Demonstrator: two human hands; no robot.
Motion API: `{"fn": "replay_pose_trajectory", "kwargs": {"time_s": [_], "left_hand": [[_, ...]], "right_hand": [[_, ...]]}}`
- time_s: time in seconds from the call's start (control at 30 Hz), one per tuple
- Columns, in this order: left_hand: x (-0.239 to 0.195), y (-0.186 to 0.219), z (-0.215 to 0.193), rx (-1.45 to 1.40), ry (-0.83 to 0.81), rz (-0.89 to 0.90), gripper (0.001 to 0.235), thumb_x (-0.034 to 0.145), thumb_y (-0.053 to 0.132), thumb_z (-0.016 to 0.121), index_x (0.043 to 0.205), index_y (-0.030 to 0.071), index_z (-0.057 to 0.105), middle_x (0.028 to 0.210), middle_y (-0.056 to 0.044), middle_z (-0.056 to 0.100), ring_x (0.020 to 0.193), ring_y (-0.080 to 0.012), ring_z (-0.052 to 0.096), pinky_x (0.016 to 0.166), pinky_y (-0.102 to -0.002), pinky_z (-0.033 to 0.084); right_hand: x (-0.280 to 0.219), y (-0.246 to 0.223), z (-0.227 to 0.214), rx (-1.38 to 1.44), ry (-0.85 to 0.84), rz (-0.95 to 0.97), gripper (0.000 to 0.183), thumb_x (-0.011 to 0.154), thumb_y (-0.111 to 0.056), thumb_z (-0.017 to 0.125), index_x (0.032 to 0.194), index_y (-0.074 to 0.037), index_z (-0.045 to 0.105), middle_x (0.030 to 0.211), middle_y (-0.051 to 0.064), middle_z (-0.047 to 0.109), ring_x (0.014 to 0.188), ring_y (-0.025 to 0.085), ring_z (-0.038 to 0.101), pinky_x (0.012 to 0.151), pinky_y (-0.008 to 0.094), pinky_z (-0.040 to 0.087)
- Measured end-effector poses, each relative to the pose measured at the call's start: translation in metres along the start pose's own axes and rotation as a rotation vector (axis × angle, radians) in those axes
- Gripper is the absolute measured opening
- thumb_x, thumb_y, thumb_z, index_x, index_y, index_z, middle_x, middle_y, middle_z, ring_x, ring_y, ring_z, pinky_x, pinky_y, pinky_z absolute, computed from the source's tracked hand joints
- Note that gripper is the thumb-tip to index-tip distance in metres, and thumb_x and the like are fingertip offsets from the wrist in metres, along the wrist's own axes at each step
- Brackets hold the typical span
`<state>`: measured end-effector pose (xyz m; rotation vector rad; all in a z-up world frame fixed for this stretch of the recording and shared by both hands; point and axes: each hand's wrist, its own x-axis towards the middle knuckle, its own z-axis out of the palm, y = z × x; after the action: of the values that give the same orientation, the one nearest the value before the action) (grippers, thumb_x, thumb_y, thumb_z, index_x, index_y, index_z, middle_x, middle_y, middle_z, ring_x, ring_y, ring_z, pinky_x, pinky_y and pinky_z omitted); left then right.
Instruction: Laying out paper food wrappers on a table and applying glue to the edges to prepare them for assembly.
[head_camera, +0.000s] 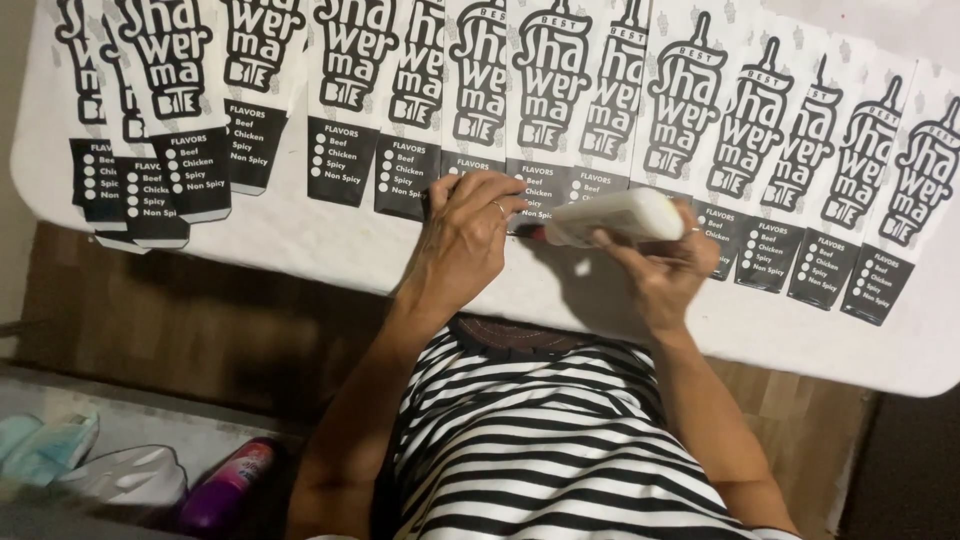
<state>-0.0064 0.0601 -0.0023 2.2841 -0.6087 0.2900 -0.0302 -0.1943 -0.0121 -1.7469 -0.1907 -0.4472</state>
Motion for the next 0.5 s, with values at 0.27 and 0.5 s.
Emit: {"fn": "replay_pose_trajectory", "kwargs": {"time_s": [0.27, 0.5], "left_hand": [[0.0, -0.009, -0.02, 0.025, 0.083, 0.084, 0.015, 0.095, -0.002, 0.063, 0.101, 0.005, 0.075, 0.112, -0.006, 0.071, 0.116, -0.0225, 0.062, 0.1, -0.042, 0.039], [-0.018, -0.035, -0.048, 0.085, 0.017, 0.039, 0.011, 0.085, 0.007, 0.079, 0.095, 0.006, 0.077, 0.104, -0.003, 0.072, 0.108, -0.0225, 0.063, 0.098, -0.039, 0.039]], "right_hand": [[0.003, 0.016, -0.028, 0.088, 0.172, 0.051, 0.046, 0.074, 0.011, 0.089, 0.111, 0.011, 0.061, 0.098, 0.026, 0.07, 0.098, 0.032, 0.072, 0.086, 0.044, 0.059], [0.019, -0.019, 0.031, -0.007, 0.033, 0.009, 0.042, 0.074, 0.012, 0.091, 0.106, 0.012, 0.065, 0.095, 0.028, 0.072, 0.095, 0.034, 0.071, 0.085, 0.046, 0.057]]}}
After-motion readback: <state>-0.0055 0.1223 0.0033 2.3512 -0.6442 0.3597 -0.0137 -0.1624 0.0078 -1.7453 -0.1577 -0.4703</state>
